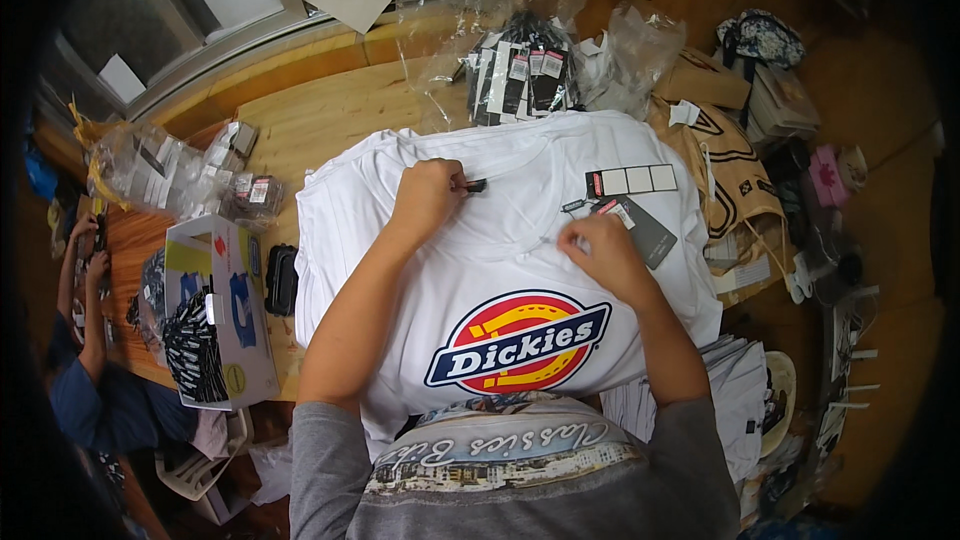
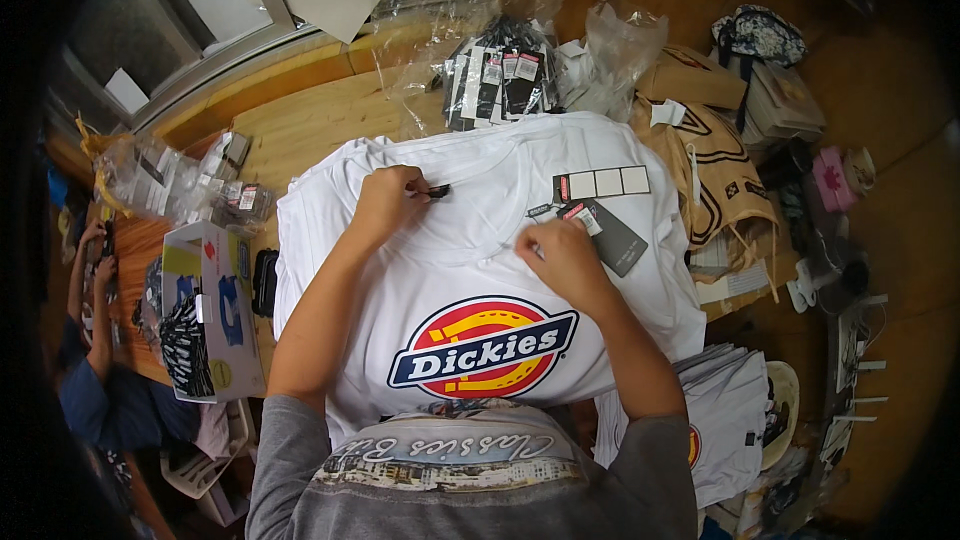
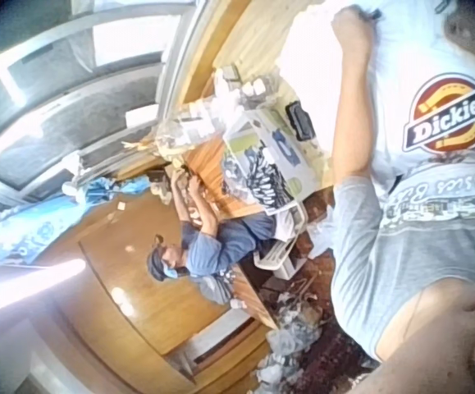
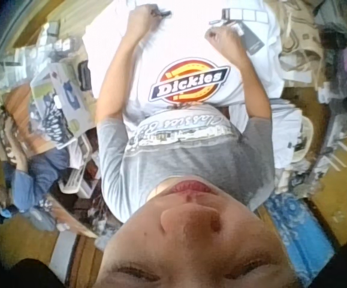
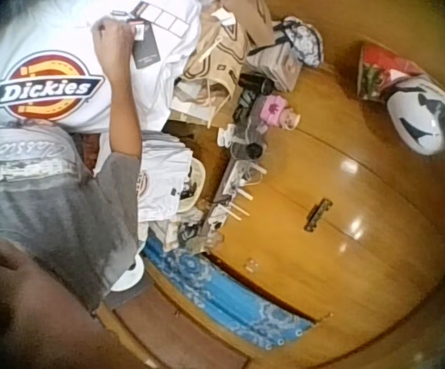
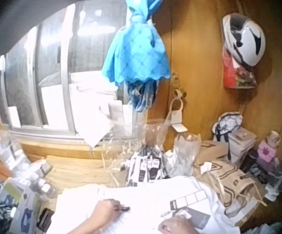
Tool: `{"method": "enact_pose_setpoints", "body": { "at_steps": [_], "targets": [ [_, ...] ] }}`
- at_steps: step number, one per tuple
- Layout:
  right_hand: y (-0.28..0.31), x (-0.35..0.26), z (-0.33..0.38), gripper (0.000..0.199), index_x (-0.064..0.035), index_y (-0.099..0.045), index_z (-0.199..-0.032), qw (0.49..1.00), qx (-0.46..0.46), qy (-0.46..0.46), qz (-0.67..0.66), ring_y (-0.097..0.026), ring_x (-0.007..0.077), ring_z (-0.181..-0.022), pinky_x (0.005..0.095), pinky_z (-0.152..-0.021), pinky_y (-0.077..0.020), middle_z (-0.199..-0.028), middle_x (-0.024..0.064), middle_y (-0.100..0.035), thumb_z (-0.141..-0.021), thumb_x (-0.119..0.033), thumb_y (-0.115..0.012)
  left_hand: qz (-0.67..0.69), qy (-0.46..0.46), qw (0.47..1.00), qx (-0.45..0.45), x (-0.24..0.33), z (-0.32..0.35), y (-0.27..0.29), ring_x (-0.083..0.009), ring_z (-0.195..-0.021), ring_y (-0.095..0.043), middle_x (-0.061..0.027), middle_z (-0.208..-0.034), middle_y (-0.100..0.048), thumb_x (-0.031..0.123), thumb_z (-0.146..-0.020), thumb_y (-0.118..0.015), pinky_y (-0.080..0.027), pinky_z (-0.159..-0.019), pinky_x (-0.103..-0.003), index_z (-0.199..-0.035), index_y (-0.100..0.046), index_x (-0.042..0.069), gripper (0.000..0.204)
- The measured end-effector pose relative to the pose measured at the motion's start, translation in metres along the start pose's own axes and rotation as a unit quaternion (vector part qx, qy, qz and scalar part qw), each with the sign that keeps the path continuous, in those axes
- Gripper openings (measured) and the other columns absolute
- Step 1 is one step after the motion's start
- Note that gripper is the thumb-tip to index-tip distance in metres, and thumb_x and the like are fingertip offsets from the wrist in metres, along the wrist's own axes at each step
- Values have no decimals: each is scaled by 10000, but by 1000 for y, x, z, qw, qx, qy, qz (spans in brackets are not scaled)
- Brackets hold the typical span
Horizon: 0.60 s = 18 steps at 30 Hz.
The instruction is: The person attaches security tags to a stack of white t-shirts using a handheld tagging tool. They then pick up a bundle of black zip ties from a box and place them on a nearby chair.
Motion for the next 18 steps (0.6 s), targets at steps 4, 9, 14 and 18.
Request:
{"method": "enact_pose_setpoints", "body": {
  "at_steps": [4, 9, 14, 18],
  "targets": [
    [-8, -7, -48, 45, -44, -586, -654, 980, 120, 17, -157, -534, 198, -573, 305, -583, -390, -628, 64, -554, -651, -87, -601, 35, 62, 997, -28, -6, 0, 4, -202, -655, -589, -88, -681, -606, 53, -590, -636, -443, -596, -274, -675, -599, 40, 93],
    [-34, -15, -79, 25, -72, -583, -633, 986, 158, 45, -21, -530, 209, -592, 326, -592, -368, -620, 57, -546, -635, -92, -597, 35, 35, 999, -10, -10, 0, 1, -178, -641, -596, -72, -665, -609, 53, -591, -639, -444, -585, -253, -670, -603, 50, 86],
    [-39, -29, -83, 35, -83, -570, -632, 978, 177, 73, 84, -524, 195, -630, 321, -620, -350, -631, 43, -536, -645, -111, -586, 64, 18, 998, 10, -9, 0, 5, -231, -565, -565, -89, -604, -583, 86, -569, -633, -438, -547, -308, -638, -600, 65, 79],
    [-34, -33, -81, 35, -82, -568, -629, 977, 186, 67, 82, -524, 190, -630, 313, -623, -346, -632, 40, -536, -647, -108, -583, 81, 26, 996, 10, -13, 1, 4, -226, -573, -568, -90, -611, -586, 78, -573, -629, -437, -545, -302, -630, -599, 62, 66]
  ]
}}
Point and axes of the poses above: each hand's wrist, its own z-axis away from the middle knuckle, its own y-axis out of the back of the hand, x = y × z, the point moved 7 cm from there along -z, towards the middle knuckle
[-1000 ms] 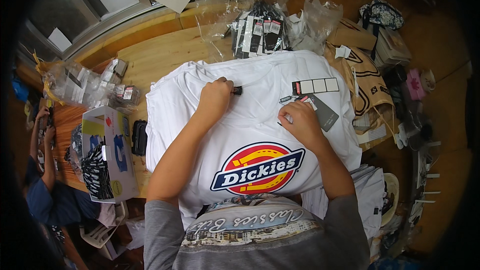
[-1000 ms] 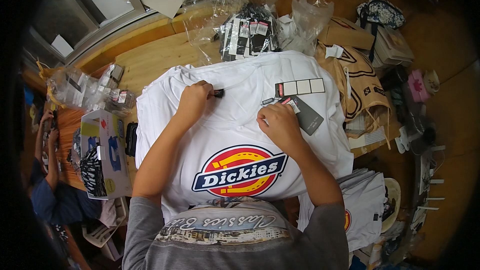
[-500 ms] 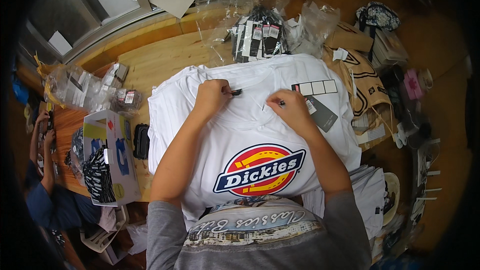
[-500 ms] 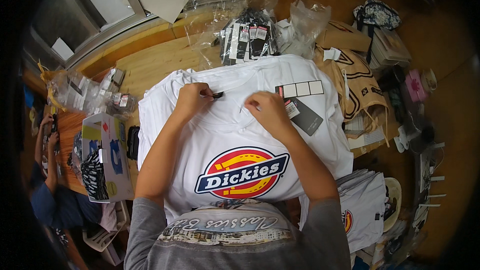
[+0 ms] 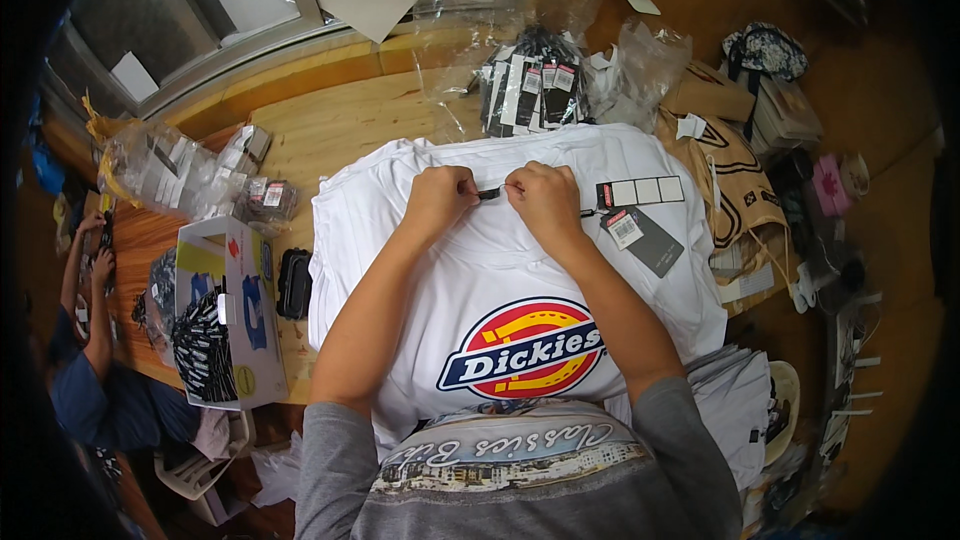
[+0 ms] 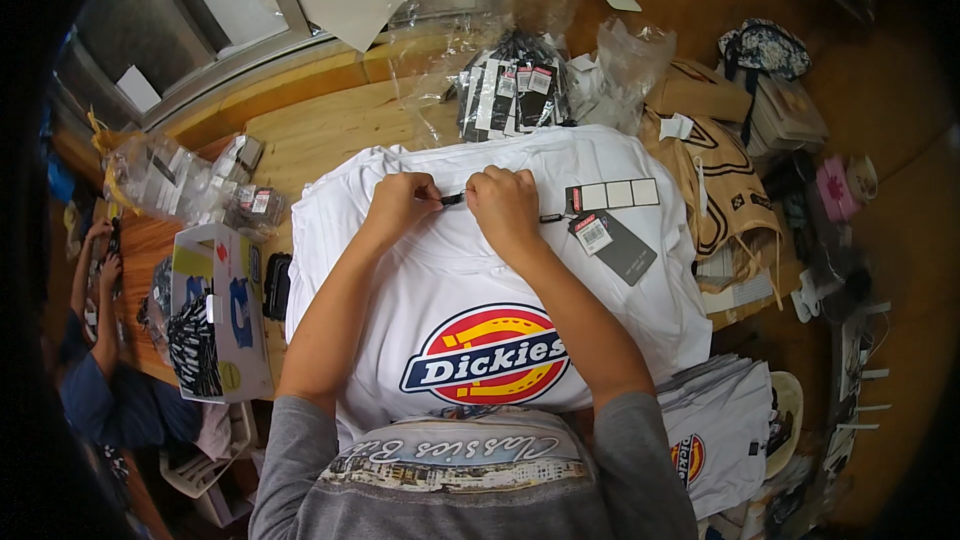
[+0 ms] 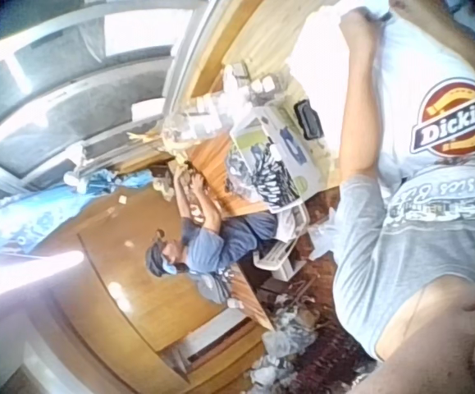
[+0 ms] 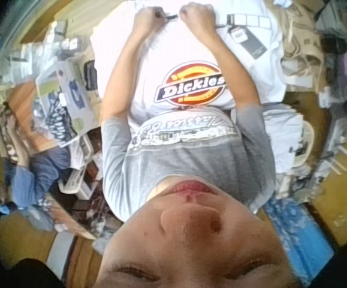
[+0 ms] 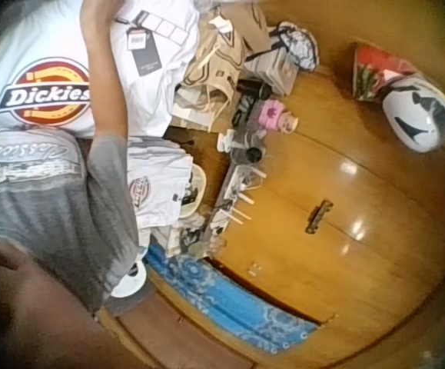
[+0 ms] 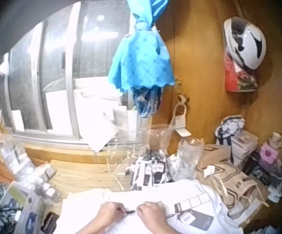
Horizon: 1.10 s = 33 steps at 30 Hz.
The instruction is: The person attaches security tags to a stack of white t-shirts using a handheld tagging tool. They then pick up a bundle of black zip ties from a box and place them on a nearby chair.
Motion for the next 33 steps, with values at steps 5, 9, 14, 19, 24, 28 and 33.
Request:
{"method": "enact_pose_setpoints", "body": {
  "at_steps": [5, 9, 14, 19, 24, 28, 33],
  "targets": [
    [9, -6, -5, 28, -84, -571, -635, 1000, 15, 7, -9, -528, 189, -632, 312, -621, -345, -634, 40, -535, -644, -106, -586, 55, 62, 996, -41, -15, -5, -2, -139, -588, -565, -57, -631, -601, 17, -593, -632, -433, -554, -239, -647, -602, 31, 63],
    [3, -5, -5, 28, -82, -575, -645, 1000, -2, 1, 3, -531, 189, -636, 313, -621, -344, -633, 45, -533, -649, -109, -583, 117, 107, 985, -72, -24, -7, -4, -100, -617, -556, -47, -657, -603, -38, -601, -630, -433, -566, -213, -649, -597, -3, 68],
    [0, -9, -4, 32, -83, -575, -646, 1000, 11, 22, 20, -531, 192, -635, 314, -630, -343, -631, 55, -529, -658, -113, -577, 132, 91, 985, -70, -25, -8, -6, -103, -633, -555, -62, -687, -603, -60, -603, -620, -436, -573, -210, -641, -588, -17, 66],
    [-9, -14, 4, 54, -69, -585, -680, 999, -7, 35, -10, -532, 196, -603, 326, -595, -369, -632, 58, -535, -667, -121, -577, 123, 73, 988, -63, -25, -8, -6, -108, -605, -557, -56, -660, -602, -26, -597, -626, -431, -560, -215, -637, -597, 7, 60],
    [-36, 13, 19, 97, -23, -577, -729, 957, -99, -168, -214, -468, 174, -413, 304, -415, -362, -546, 41, -504, -723, -119, -561, 119, 54, 990, -58, -23, -6, -9, -127, -578, -570, -52, -614, -601, 34, -587, -633, -426, -540, -230, -636, -609, 58, 59],
    [-63, 16, 32, 121, -21, -535, -769, 737, -313, -334, -498, -341, 83, -347, 232, -356, -292, -505, -4, -428, -791, -137, -508, 143, 65, 985, -67, -15, -4, -11, -133, -594, -576, -54, -623, -602, 33, -602, -625, -430, -548, -233, -653, -606, 55, 59],
    [-66, 8, 37, 107, -67, -470, -783, 576, -383, -386, -610, -250, 41, -348, 204, -357, -241, -491, -35, -357, -838, -155, -444, 135, 42, 988, -69, -8, -3, -7, -82, -618, -550, -37, -651, -586, -43, -655, -586, -431, -555, -195, -705, -584, -4, 63]
  ]
}}
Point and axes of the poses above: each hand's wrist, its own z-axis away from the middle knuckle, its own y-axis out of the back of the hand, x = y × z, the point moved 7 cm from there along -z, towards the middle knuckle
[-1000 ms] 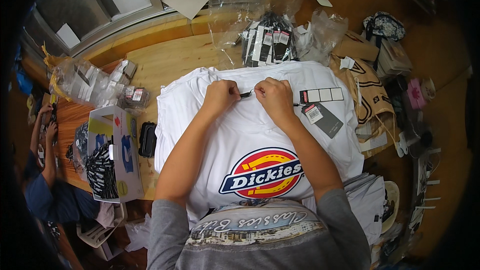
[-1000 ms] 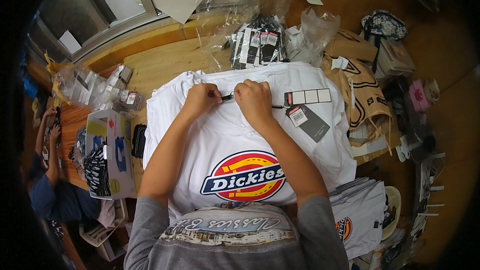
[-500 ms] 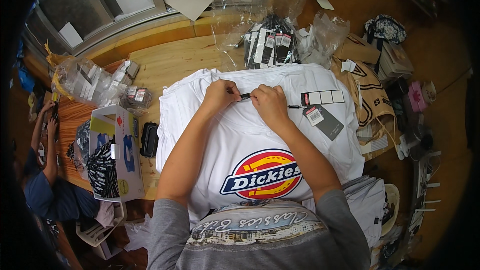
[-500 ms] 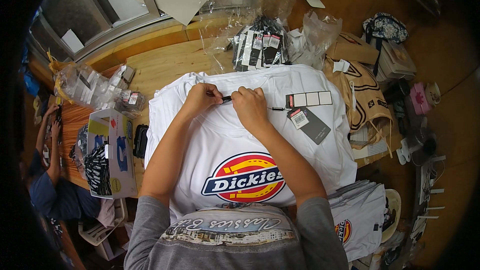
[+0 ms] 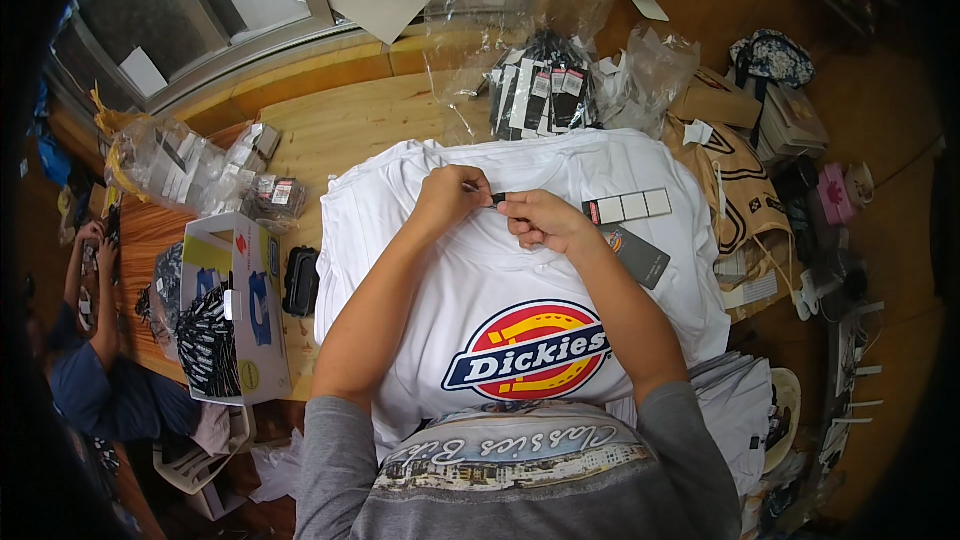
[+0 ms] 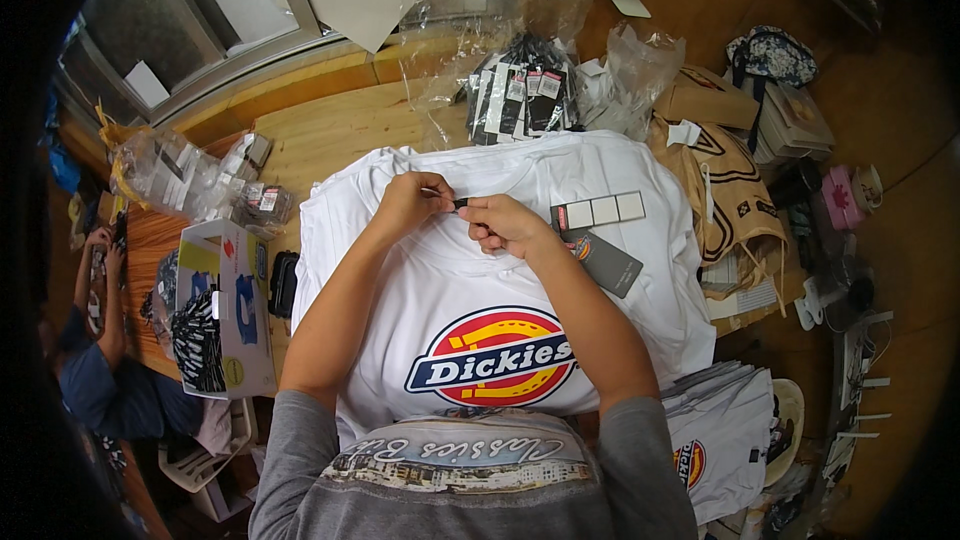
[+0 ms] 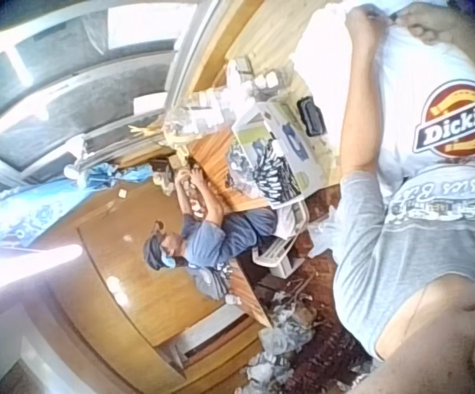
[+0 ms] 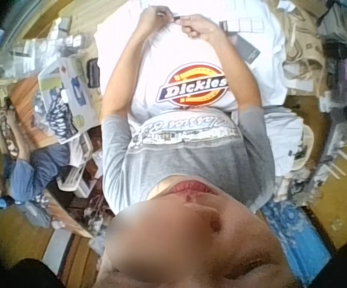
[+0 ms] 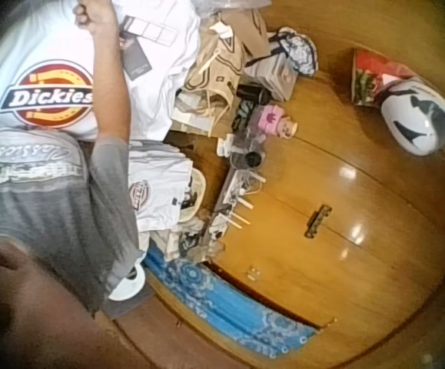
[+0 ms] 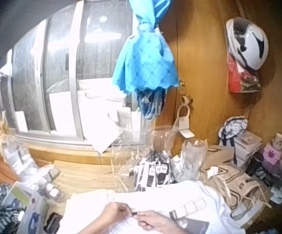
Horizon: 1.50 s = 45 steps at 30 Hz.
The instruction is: The person attaches security tags to a stack of white t-shirts using a handheld tagging tool. They then pick up a bundle of black zip ties from a box and place them on a nearby chair.
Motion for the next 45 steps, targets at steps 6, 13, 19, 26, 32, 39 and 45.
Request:
{"method": "enact_pose_setpoints", "body": {
  "at_steps": [6, 13, 19, 26, 32, 39, 45],
  "targets": [
    [7, 3, -5, 137, -112, -408, -740, 997, -14, -4, -81, -229, 41, -345, 216, -391, -260, -468, -55, -311, -854, -188, -420, 58, 104, 993, 26, -15, 1, 11, -83, -569, -527, -51, -645, -579, -25, -697, -564, -431, -543, -198, -757, -596, -30, 69],
    [4, 1, -5, 153, -104, -404, -724, 999, 8, 11, -45, -240, 45, -342, 218, -369, -253, -462, -42, -320, -848, -190, -429, 65, 83, 994, -5, -28, 1, 6, -86, -505, -515, -59, -574, -567, -35, -653, -566, -416, -486, -205, -734, -599, -39, 87],
    [8, -1, -3, 153, -76, -448, -734, 999, 11, 37, -34, -306, 57, -374, 216, -378, -283, -508, -13, -393, -838, -187, -442, 122, 82, 989, -30, -21, 1, 0, -72, -559, -506, -29, -633, -545, -95, -665, -509, -401, -513, -180, -797, -565, -24, 160],
    [53, -61, 50, 199, 7, -577, -942, 834, 291, 324, 339, -522, 84, -657, 181, -625, -426, -750, 65, -583, -761, -42, -512, 114, 53, 985, 118, -25, 2, 41, -59, -563, -473, -15, -618, -529, -62, -636, -544, -379, -514, -184, -797, -566, 7, 176],
    [51, -47, 75, 173, -12, -599, -878, 834, 315, 287, 351, -556, 132, -602, 246, -537, -443, -729, 109, -597, -723, -78, -563, 449, 47, 882, 138, -7, 1, 37, -117, -655, -522, -16, -667, -493, -58, -691, -511, -445, -650, -238, -829, -490, 33, 166],
    [27, -27, 56, 126, -16, -620, -783, 780, 293, 291, 469, -548, 246, -656, 270, -615, -431, -757, 99, -574, -665, -48, -590, 592, 40, 804, 47, 4, 4, 15, -98, -608, -487, -13, -745, -496, -33, -719, -492, -433, -615, -235, -863, -498, 42, 162],
    [30, -25, 60, 142, -9, -614, -819, 871, 242, 254, 344, -557, 142, -637, 226, -584, -432, -729, 77, -599, -680, -25, -586, 292, -16, 956, 39, 26, 8, -4, -42, -627, -462, 29, -699, -495, 4, -718, -550, -396, -588, -184, -894, -536, 25, 178]
  ]
}}
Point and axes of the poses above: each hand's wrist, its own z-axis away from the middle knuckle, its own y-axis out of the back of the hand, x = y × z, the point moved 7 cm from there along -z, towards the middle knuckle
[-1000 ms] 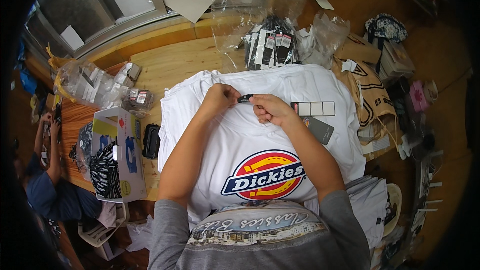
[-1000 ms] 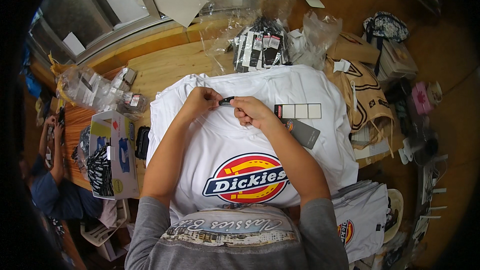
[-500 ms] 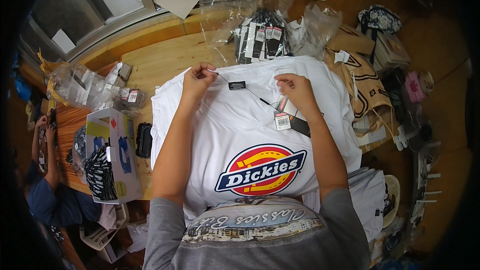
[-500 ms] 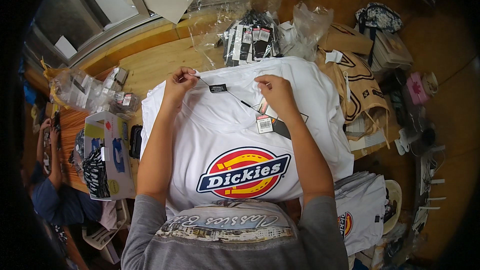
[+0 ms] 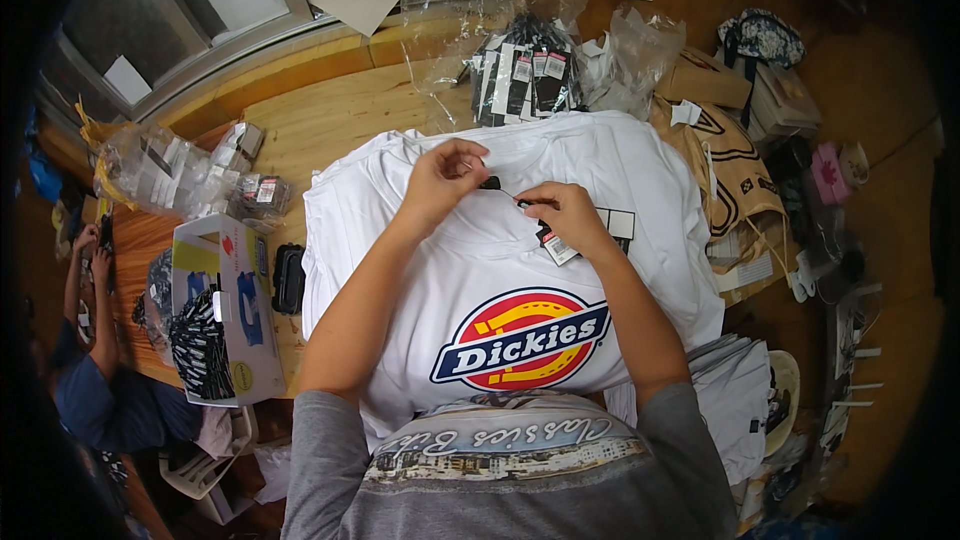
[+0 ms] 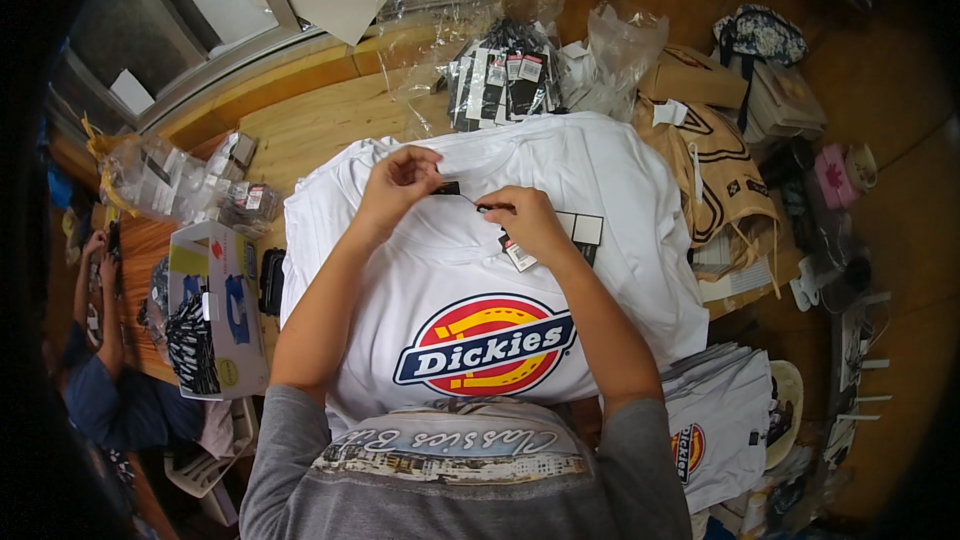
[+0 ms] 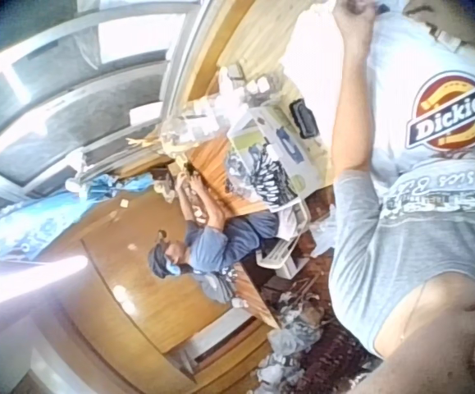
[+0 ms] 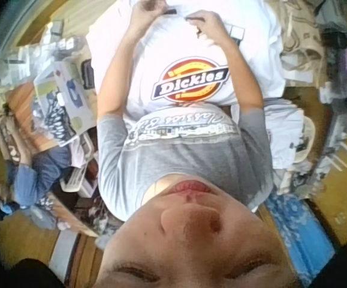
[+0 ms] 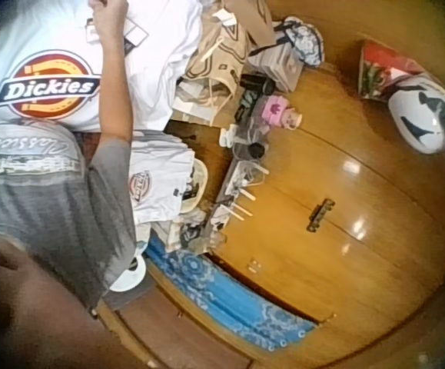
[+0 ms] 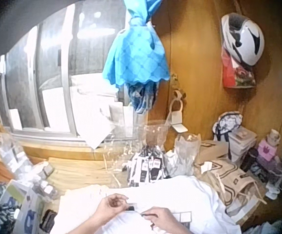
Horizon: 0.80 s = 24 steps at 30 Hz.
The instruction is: The person attaches security tags to a stack of white t-shirts using a handheld tagging tool. They then pick up a bundle of black zip ties from a box and place them on a nearby chair.
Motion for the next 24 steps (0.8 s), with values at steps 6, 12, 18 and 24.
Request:
{"method": "enact_pose_setpoints", "body": {
  "at_steps": [6, 12, 18, 24],
  "targets": [
    [5, -4, 2, 165, 1, -608, -843, 998, 36, -23, -46, -539, 78, -644, 186, -595, -431, -748, 61, -605, -680, 15, -583, -227, -169, 955, -84, 16, 12, -31, -168, -636, -521, -75, -729, -556, -19, -686, -550, -418, -597, -242, -800, -592, 24, 128],
    [8, -11, 4, 156, 0, -607, -836, 997, 61, 45, -3, -549, 122, -602, 212, -555, -429, -748, 87, -610, -683, -13, -586, -279, -177, 939, -96, 16, 14, -32, -219, -651, -536, -100, -730, -557, -31, -681, -560, -420, -593, -285, -816, -598, 25, 151],
    [8, -18, 5, 147, -1, -607, -831, 996, 65, 61, 1, -536, 132, -590, 225, -543, -420, -751, 89, -599, -689, -2, -572, -228, -108, 965, -68, 13, 12, -29, -192, -586, -544, -106, -635, -545, -61, -666, -562, -419, -557, -266, -888, -536, 12, 235],
    [6, -24, 7, 143, 6, -608, -813, 996, 60, 65, 5, -518, 123, -602, 222, -559, -409, -721, 73, -584, -675, 13, -570, -230, -87, 966, -83, 12, 13, -32, -102, -559, -492, -51, -611, -510, -65, -687, -570, -414, -563, -221, -921, -483, 10, 261]
  ]
}}
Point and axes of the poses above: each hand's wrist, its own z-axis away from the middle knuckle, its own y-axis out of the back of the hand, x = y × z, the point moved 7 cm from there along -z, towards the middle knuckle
